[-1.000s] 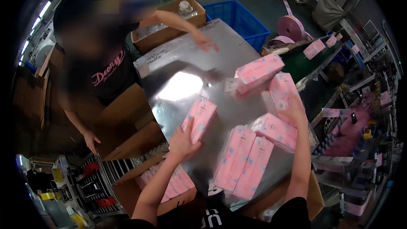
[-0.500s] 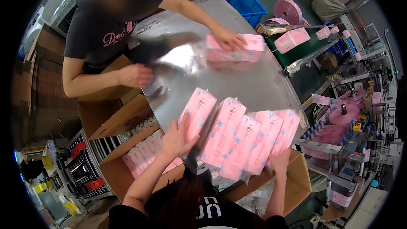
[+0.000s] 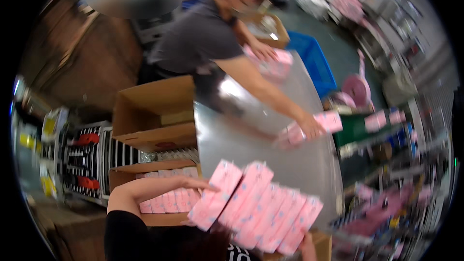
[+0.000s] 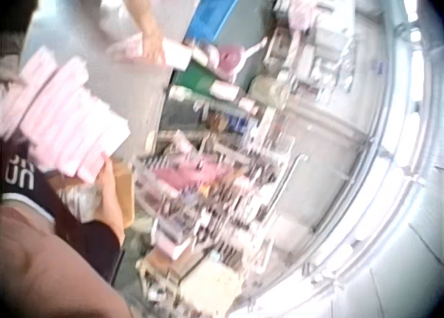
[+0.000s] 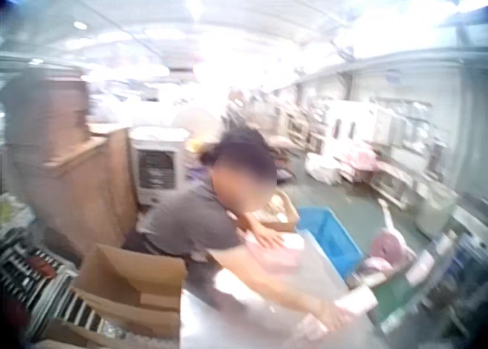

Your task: The person picks up flat cardboard sheets from a stack, folds them into boxes, fills the boxes with packages of tissues, and places the boxes onto a conveyor belt station.

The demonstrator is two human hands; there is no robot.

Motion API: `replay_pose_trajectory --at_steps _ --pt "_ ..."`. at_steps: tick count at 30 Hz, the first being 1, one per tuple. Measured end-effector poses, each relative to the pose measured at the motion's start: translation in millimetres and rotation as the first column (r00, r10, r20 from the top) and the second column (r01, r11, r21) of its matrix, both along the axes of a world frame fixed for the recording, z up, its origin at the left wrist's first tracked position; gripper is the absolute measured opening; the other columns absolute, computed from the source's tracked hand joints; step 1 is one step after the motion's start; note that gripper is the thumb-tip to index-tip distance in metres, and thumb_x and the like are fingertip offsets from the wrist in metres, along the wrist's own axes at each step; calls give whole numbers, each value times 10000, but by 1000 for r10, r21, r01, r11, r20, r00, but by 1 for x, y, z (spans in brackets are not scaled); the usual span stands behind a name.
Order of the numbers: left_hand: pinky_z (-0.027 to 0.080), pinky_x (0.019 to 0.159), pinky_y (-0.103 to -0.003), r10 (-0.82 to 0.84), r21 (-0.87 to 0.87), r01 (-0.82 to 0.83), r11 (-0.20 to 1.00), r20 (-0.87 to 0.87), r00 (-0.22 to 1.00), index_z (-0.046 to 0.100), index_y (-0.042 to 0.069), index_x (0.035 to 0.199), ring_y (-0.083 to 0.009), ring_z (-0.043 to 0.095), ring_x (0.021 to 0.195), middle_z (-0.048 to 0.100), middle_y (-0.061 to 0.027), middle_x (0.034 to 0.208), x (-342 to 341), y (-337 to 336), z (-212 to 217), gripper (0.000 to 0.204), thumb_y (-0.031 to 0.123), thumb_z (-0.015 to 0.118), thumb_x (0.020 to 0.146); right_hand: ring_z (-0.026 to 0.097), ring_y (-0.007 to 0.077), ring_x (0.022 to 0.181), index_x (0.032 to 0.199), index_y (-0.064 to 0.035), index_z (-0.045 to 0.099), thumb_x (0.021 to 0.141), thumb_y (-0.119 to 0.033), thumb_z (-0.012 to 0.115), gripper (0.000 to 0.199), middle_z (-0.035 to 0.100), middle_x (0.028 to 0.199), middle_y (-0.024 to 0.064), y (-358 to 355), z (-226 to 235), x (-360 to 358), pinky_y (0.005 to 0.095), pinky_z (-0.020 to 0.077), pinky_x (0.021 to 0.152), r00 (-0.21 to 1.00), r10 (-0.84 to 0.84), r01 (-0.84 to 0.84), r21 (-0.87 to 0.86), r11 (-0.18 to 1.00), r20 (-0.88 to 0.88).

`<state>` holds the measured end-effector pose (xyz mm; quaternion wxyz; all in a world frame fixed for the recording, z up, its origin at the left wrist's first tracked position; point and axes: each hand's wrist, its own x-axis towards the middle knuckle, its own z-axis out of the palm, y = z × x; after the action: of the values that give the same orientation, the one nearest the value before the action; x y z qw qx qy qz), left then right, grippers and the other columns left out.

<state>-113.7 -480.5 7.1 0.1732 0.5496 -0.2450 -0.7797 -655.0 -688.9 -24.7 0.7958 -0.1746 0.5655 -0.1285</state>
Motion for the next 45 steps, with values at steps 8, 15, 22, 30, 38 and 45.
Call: replay_pose_trajectory --at_steps 8,15,22,30,38,45 --pt "465 970 -376 124 -120 -136 983 -99 987 368 139 1487 -205 477 1257 484 -87 1407 40 59 -11 957 692 661 763 580 344 1188 1357 42 469 760 -218 736 703 593 1299 181 -33 12 101 500 462 1043 993 63 -48 -157 987 95" --pt "422 1047 -369 476 -456 -465 759 -100 874 409 72 1454 -190 491 1265 520 -68 1392 95 179 68 770 353 765 831 593 339 1170 1320 64 503 755 -191 725 658 610 1272 183 -44 31 209 484 470 1034 824 423 -277 -384 881 377" --pt "462 1008 -336 657 -489 -544 682 84 749 539 1 1332 -174 584 1145 627 -84 1254 106 395 125 694 103 836 713 617 296 1143 1286 27 556 635 43 781 689 614 1273 149 87 58 346 442 508 990 480 806 -538 -610 582 346" --pt "531 886 -378 538 -435 -327 839 748 388 568 36 1284 -360 655 1007 673 -208 1111 7 548 5 496 39 661 796 392 332 1369 1454 -12 359 712 -165 839 897 390 1489 189 271 -21 326 403 326 1128 229 898 -689 -714 -123 -375" --pt "336 1118 -520 195 -270 221 937 930 312 299 161 1519 -416 312 1417 282 -231 1552 -31 495 9 848 327 646 764 156 404 1479 1545 -206 251 636 -186 705 1016 177 1601 180 312 20 358 750 128 1077 47 388 -477 -362 -801 -921" --pt "481 965 -459 123 -110 269 957 992 -32 266 196 1516 -312 599 1162 565 -172 1312 97 432 -66 881 203 685 741 261 327 1456 1553 -184 156 648 -200 744 1079 290 1573 112 277 -14 494 733 222 1062 -158 267 -431 -176 -885 -951"
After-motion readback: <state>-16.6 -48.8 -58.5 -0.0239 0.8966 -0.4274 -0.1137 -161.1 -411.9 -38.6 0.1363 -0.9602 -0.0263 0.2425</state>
